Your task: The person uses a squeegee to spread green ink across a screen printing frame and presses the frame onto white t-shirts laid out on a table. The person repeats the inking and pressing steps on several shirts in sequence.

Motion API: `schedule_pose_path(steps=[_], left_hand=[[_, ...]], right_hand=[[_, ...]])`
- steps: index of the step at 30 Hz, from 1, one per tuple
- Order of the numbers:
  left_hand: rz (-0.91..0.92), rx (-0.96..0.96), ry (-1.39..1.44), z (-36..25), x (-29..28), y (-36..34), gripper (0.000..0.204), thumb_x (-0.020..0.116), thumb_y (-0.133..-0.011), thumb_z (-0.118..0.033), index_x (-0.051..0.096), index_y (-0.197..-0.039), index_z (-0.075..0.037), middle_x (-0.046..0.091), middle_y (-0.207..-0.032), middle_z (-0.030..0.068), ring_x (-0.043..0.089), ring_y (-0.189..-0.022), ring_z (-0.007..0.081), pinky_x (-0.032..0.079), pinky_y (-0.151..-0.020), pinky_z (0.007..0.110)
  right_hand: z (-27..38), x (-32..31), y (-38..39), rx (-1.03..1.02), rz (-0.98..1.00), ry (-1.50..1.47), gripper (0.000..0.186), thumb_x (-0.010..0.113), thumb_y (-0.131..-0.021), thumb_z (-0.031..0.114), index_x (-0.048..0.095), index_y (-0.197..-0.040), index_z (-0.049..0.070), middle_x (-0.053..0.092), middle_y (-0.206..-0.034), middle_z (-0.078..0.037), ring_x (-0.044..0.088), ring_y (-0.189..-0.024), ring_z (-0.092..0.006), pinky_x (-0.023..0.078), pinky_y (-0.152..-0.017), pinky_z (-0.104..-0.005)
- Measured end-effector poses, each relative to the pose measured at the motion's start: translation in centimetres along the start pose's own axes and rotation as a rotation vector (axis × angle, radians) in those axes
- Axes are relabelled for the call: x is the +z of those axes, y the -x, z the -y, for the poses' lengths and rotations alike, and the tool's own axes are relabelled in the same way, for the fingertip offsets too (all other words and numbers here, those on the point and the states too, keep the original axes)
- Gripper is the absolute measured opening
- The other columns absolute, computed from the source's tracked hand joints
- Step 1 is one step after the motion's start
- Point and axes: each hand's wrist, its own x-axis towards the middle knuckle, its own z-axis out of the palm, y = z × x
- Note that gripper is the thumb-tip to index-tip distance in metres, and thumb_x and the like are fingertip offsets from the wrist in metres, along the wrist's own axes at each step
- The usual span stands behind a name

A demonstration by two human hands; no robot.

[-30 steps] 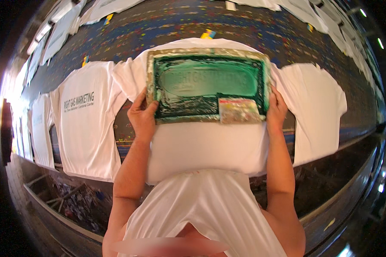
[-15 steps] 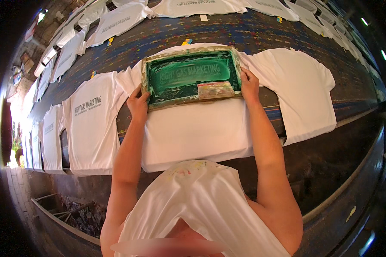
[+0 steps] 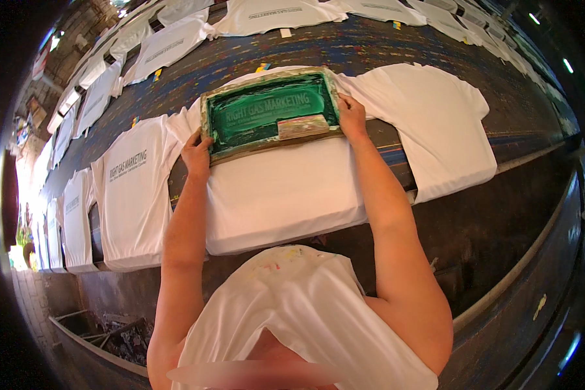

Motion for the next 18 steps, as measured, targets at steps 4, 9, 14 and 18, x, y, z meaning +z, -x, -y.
schedule_pose_path(steps=[4,9,14,18], left_hand=[[-0.001,-0.023,0.042,0.3,0.0,-0.2,0.057,0.082,-0.087,0.001,0.074,-0.143,0.01,0.083,-0.117,0.0107,0.074,-0.099,0.0152,0.058,-0.093,0.028],[0.015,0.016,0.003,0.2,-0.3,-0.1,0.056,0.081,-0.087,0.003,0.074,-0.142,0.009,0.083,-0.119,0.0119,0.076,-0.101,0.016,0.059,-0.094,0.028],[0.021,-0.046,0.084,-0.1,0.1,0.1,0.056,0.082,-0.086,0.002,0.074,-0.141,0.009,0.083,-0.119,0.0119,0.076,-0.1,0.0164,0.059,-0.095,0.029],[0.016,-0.018,0.007,-0.7,0.0,0.3,0.058,0.081,-0.086,0.001,0.074,-0.142,0.01,0.083,-0.116,0.0104,0.074,-0.097,0.0156,0.058,-0.093,0.028]], right_hand=[[-0.3,0.2,-0.2,0.041,-0.008,-0.016,0.036,0.068,-0.109,0.019,0.079,-0.135,-0.002,0.083,-0.117,-0.018,0.075,-0.105,-0.0211,0.057,-0.096,-0.0351],[0.0,0.2,-0.1,-0.055,-0.017,0.0,0.037,0.069,-0.108,0.021,0.079,-0.134,-0.003,0.083,-0.125,-0.019,0.077,-0.116,-0.0241,0.056,-0.103,-0.0359],[0.3,0.1,0.0,0.017,-0.005,-0.031,0.037,0.069,-0.11,0.019,0.078,-0.139,-0.002,0.083,-0.126,-0.015,0.074,-0.112,-0.0193,0.055,-0.102,-0.0332],[0.1,0.1,-0.1,-0.006,-0.011,-0.026,0.037,0.07,-0.11,0.019,0.078,-0.14,-0.001,0.083,-0.124,-0.014,0.073,-0.11,-0.0177,0.056,-0.1,-0.0327]])
